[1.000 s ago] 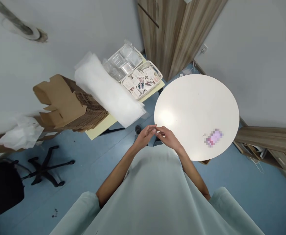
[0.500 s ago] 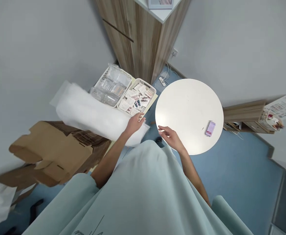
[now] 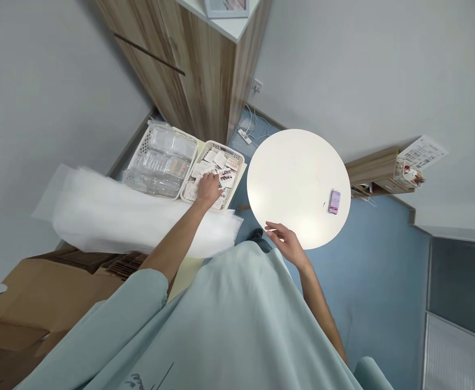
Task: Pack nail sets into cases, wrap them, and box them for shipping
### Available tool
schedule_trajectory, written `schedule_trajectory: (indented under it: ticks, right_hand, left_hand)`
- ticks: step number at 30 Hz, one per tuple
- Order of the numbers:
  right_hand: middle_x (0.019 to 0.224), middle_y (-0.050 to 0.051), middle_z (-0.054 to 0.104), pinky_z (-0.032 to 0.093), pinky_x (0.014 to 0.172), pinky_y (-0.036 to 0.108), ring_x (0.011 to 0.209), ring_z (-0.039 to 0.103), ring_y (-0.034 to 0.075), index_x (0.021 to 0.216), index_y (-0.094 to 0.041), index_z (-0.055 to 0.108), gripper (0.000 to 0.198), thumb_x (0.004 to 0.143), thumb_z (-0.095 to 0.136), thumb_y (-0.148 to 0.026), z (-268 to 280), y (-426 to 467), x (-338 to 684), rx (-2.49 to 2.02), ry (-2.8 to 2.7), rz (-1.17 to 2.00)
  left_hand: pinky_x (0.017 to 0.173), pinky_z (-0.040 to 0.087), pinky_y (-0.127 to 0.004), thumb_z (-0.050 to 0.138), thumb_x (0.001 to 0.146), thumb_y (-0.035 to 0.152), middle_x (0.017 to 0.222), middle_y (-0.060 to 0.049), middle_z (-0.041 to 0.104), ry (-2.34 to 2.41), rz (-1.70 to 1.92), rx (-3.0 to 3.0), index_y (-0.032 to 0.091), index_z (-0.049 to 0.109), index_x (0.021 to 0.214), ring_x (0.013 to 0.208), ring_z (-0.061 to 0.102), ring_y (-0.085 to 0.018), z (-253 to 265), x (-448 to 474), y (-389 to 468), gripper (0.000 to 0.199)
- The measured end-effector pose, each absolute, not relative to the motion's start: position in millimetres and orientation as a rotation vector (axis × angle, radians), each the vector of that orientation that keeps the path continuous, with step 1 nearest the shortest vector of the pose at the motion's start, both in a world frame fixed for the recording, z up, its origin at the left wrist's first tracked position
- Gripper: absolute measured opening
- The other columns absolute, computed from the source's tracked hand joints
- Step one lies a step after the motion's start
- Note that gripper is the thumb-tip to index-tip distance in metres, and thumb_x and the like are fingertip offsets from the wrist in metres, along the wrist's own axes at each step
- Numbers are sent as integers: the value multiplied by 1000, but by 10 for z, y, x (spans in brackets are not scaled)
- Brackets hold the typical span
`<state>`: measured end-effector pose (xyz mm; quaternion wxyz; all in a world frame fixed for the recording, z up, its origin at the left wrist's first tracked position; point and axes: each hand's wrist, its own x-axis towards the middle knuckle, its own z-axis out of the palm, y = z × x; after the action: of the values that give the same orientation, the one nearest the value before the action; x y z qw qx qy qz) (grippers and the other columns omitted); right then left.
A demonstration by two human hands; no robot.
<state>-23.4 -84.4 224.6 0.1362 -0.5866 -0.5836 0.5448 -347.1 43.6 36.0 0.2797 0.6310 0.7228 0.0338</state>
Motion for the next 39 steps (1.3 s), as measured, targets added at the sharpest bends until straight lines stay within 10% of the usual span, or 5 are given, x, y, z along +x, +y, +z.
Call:
schedule_trajectory:
  ticks: [24,34,39]
  right_hand:
    - [137,9,83,65,104,44,113,80,24,143,-29,78,44,108,69,-55,2025,-345,261,-1398,-1805,1674]
    - [133,9,84,63,111,46,116,81,25,138,-27,80,45,106,71,-58,1924,-207,560,-1355,-1713,1754]
    - [118,8,86,65,105,45,101,83,24,129,-24,82,49,99,77,-63,1856,-144,665,-1444,-1540,1657]
  left_hand:
    - [100,52,-47,40,107,28,129,-26,80,2331,159,1530,9,83,126,119,73,-39,858,-3316,282,51]
    - [97,64,-39,78,91,38,96,-9,84,2205,1012,857,15,84,99,98,79,-28,1345,-2978,52,25]
    - [90,66,-41,99,71,56,90,-8,83,1724,1114,674,15,86,91,84,75,-24,1619,-2276,-135,47]
